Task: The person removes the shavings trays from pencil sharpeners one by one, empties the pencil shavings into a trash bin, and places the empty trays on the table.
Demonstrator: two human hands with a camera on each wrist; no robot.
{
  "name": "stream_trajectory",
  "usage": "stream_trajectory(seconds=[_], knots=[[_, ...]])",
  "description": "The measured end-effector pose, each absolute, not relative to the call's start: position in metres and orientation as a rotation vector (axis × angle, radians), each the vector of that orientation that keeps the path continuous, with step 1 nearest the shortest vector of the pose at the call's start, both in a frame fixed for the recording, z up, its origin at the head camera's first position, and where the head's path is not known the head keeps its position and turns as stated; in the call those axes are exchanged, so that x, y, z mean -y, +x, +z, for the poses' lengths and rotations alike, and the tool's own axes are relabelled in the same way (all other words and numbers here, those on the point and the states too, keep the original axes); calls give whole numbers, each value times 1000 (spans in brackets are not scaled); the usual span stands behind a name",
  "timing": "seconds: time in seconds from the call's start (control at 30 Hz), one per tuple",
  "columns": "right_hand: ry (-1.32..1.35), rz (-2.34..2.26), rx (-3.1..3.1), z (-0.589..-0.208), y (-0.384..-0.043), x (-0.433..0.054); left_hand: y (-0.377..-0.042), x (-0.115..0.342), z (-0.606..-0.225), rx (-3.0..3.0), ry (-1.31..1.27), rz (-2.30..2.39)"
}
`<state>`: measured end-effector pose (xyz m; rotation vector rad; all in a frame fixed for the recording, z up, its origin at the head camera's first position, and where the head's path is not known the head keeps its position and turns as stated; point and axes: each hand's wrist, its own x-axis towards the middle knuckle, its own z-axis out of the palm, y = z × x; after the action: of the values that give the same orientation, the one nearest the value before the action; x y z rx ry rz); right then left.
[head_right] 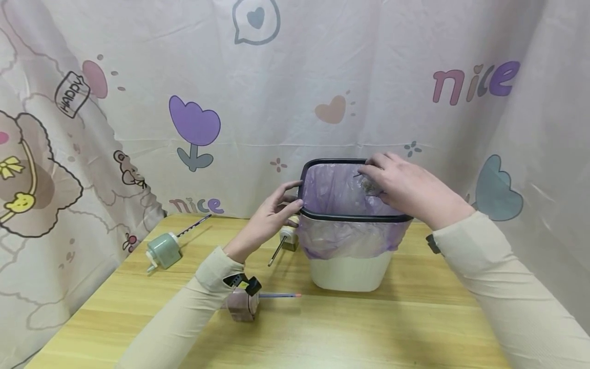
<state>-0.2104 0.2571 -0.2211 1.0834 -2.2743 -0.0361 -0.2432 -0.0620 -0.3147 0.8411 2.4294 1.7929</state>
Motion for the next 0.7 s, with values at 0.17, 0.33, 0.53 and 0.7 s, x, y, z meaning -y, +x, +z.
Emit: stream_trajectory(seconds=[0.17, 0.33, 0.53, 0.7], knots=[[1097, -94, 2219, -220, -209, -253, -244, 62, -315, -2434, 840, 1789], [1102, -161, 2137, -221, -210, -246, -243, 62, -314, -2439, 835, 1789], [1082, -219, 2131, -221, -207, -239, -243, 63, -315, -2428, 834, 1794], [1090, -264, 2133, -221, -205, -236, -244, 62, -315, -2420, 834, 1799]])
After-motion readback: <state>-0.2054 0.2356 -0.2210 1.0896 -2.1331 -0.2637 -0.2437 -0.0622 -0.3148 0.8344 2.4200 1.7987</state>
